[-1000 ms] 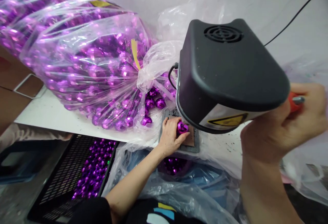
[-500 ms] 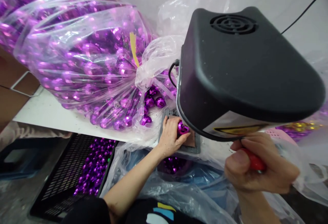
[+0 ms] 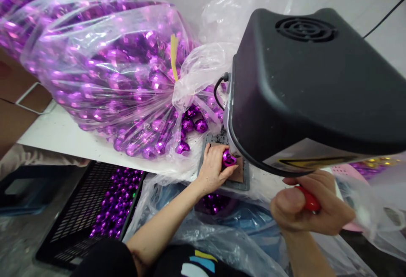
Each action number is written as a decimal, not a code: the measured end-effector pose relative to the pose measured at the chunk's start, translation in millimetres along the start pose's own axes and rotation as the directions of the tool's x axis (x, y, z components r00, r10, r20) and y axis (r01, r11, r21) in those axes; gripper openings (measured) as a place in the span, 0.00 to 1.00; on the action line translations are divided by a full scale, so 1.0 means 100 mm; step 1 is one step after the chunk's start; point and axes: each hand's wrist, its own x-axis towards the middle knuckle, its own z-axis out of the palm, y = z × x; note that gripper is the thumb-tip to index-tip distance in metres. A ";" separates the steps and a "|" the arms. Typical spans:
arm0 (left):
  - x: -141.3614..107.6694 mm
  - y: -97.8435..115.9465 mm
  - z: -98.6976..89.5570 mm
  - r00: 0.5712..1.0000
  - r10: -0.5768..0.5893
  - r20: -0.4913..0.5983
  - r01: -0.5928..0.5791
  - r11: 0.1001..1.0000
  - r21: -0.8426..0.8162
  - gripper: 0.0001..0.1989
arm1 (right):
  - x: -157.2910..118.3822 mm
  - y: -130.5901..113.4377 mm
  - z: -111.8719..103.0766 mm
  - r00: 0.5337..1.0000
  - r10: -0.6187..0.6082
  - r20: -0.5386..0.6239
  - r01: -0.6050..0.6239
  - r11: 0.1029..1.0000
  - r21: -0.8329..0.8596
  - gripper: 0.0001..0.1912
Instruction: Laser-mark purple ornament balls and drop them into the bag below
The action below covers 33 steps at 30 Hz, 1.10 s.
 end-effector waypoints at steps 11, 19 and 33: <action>-0.01 -0.01 0.00 1.000 0.025 0.019 -0.026 0.998 0.053 0.18 | -0.20 0.18 0.22 1.000 -0.009 0.023 0.009 1.000 -0.013 0.02; -0.09 0.00 0.01 0.996 0.067 -0.054 -0.065 0.997 0.049 0.21 | 0.57 -0.06 -0.06 0.998 0.022 -0.056 -0.024 0.999 -0.035 0.14; 0.52 -0.30 -0.66 0.986 0.105 -0.132 -0.025 0.867 0.498 0.16 | 0.84 -0.16 0.09 0.971 0.129 -0.200 -0.137 0.990 -0.027 0.22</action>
